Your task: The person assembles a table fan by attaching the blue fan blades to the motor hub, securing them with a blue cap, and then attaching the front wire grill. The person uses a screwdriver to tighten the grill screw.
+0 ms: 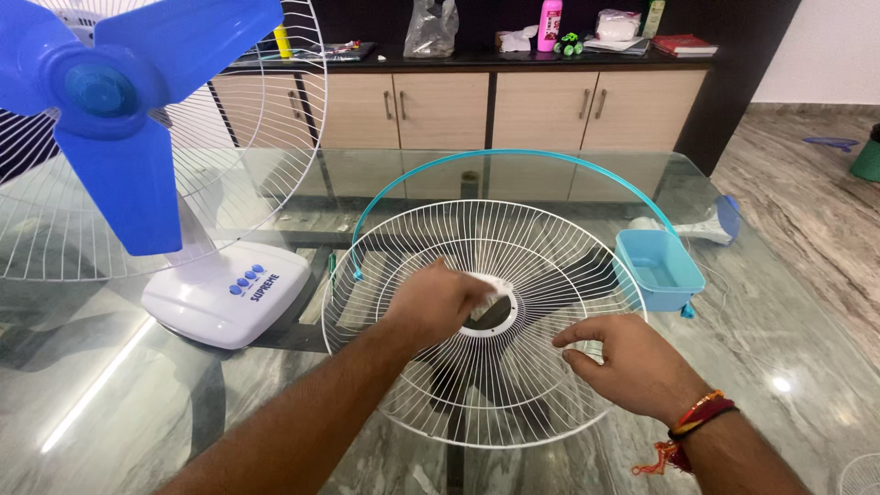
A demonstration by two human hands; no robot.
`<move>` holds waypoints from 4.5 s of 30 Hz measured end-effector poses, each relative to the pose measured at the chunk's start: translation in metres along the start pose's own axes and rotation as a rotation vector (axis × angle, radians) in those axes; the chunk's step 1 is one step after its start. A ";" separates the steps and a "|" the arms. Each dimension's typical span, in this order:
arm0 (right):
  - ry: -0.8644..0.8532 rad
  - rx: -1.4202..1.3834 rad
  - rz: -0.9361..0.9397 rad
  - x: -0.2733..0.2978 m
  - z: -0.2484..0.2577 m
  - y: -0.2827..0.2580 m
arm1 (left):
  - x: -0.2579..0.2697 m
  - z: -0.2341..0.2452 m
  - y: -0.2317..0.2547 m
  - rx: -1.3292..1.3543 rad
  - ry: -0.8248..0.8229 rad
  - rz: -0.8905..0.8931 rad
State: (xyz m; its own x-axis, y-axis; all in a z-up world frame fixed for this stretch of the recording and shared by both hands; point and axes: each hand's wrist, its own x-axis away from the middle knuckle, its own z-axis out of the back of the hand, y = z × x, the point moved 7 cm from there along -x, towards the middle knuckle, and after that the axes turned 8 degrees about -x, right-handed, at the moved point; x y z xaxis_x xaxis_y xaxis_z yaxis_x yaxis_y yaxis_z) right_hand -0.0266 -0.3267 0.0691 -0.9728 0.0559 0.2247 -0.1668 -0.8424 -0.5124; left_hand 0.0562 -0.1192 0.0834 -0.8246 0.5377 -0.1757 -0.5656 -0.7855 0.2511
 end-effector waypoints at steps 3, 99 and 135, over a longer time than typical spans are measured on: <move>0.065 -0.110 0.203 -0.007 0.004 -0.019 | -0.007 0.014 -0.013 0.163 0.144 0.087; 1.176 -0.588 0.660 0.001 0.053 0.012 | 0.089 0.028 -0.119 1.606 0.462 0.654; 0.116 -1.750 0.242 -0.114 -0.067 -0.014 | 0.111 -0.034 -0.119 1.743 0.237 0.641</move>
State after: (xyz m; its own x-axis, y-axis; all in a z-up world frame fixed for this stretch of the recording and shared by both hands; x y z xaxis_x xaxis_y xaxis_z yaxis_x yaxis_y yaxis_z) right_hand 0.0760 -0.2850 -0.0048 -0.9917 0.1284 0.0018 0.0847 0.6645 -0.7425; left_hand 0.0321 0.0234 0.0016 -0.9545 0.1573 0.2534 0.2967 0.4127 0.8612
